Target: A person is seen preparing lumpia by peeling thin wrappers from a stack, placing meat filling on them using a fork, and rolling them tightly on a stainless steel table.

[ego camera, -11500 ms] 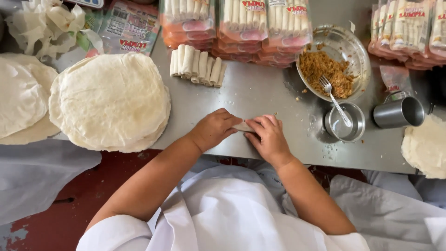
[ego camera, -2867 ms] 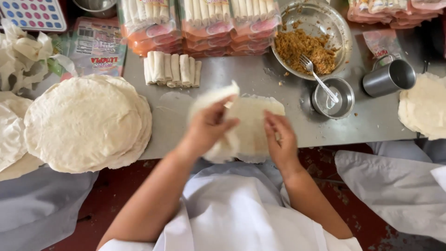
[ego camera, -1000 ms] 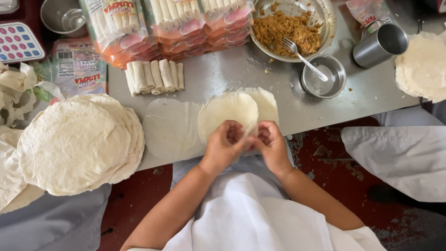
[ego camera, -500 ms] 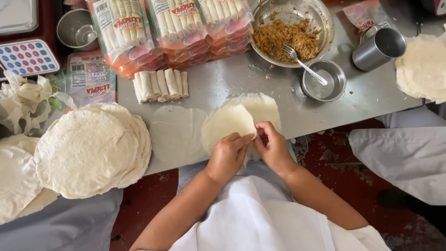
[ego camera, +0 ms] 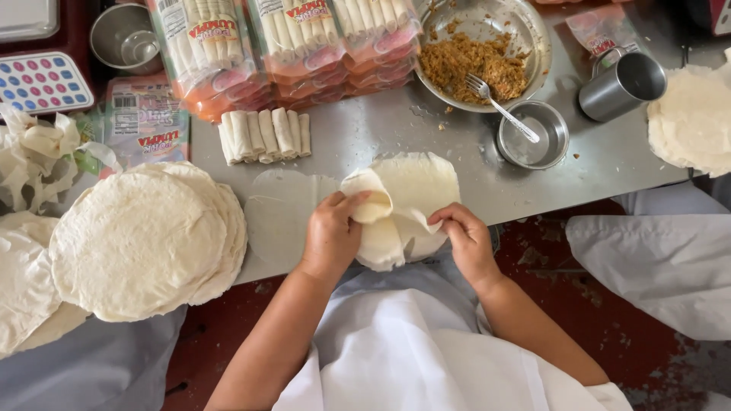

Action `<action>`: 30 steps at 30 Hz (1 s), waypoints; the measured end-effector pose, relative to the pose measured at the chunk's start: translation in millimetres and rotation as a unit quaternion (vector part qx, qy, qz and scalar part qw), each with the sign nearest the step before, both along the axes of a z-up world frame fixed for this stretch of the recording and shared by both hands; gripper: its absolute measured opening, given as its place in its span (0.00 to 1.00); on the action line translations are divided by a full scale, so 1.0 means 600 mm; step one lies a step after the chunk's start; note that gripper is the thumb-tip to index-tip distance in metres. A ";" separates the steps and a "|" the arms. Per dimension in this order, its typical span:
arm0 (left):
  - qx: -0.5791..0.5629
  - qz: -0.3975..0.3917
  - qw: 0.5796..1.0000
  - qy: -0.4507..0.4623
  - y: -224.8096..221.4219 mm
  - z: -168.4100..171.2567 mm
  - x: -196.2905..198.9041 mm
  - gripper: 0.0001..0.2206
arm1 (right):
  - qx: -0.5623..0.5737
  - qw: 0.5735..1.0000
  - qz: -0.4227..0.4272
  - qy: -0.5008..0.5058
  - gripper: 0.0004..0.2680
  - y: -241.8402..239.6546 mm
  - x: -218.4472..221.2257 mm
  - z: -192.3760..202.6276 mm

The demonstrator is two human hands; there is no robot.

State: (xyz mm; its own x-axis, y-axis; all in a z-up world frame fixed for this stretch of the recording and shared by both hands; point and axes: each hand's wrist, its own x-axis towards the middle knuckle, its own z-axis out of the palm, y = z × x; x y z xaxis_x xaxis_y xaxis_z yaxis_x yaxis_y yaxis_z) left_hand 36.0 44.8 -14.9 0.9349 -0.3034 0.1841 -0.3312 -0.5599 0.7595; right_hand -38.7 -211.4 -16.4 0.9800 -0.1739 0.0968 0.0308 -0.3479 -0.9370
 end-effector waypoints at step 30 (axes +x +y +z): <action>-0.463 0.444 0.750 0.162 0.130 0.263 -0.046 0.10 | 0.138 0.959 -0.222 0.113 0.06 -0.049 0.062 -0.023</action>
